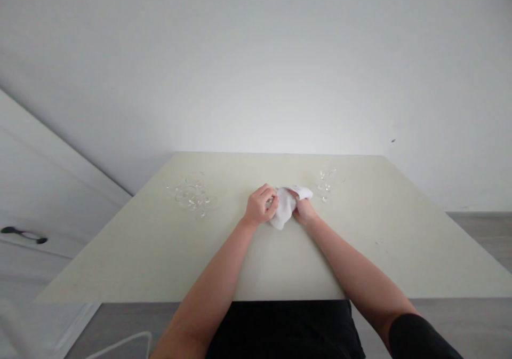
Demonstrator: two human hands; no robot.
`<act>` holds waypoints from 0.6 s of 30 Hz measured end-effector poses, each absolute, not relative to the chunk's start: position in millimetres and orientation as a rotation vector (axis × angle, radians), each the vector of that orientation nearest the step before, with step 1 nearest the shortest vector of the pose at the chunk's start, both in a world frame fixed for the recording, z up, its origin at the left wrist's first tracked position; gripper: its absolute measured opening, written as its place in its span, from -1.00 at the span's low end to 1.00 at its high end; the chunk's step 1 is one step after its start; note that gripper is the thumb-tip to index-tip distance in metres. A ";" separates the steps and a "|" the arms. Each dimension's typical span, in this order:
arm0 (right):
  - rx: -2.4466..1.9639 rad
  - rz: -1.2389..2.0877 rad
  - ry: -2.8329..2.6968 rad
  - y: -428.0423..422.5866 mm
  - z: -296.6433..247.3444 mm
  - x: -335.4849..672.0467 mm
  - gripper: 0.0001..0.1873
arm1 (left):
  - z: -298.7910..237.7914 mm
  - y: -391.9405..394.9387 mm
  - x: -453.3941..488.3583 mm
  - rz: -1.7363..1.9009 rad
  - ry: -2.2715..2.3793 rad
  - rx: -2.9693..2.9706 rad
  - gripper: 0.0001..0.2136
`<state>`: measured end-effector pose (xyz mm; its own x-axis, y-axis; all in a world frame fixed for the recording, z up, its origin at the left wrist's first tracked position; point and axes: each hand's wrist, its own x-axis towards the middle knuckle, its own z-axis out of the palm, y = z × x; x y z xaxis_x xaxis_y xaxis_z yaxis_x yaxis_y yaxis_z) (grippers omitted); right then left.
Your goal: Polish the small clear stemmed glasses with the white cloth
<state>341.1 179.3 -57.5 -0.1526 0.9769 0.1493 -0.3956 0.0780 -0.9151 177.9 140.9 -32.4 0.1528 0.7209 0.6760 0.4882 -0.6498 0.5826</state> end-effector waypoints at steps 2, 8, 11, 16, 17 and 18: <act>-0.747 1.407 -1.140 179.2 -58.3 342.2 -0.70 | -32.4 139.8 177.8 1.521 1.234 2.159 -0.76; -0.736 1.088 -1.467 170.9 -44.8 353.8 -0.54 | -38.1 158.9 178.4 1.543 1.392 1.427 -0.62; -0.694 0.974 -1.574 164.7 -40.2 357.7 -0.47 | -42.5 169.8 177.0 1.361 1.359 1.009 -0.64; -0.619 0.928 -1.649 156.0 -37.0 358.9 -0.53 | -45.7 173.4 171.3 1.222 1.294 0.776 -0.66; -0.599 0.963 -1.614 155.5 -37.5 357.9 -0.52 | -45.5 173.2 170.6 1.229 1.289 0.778 -0.65; -0.575 1.016 -1.562 155.8 -38.8 356.3 -0.51 | -45.3 173.0 170.3 1.237 1.281 0.777 -0.64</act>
<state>356.3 155.8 -38.8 -0.2510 0.8077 0.5334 -0.1599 0.5089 -0.8458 170.3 173.0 -45.3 -0.1457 0.9525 -0.2675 -0.2337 0.2296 0.9448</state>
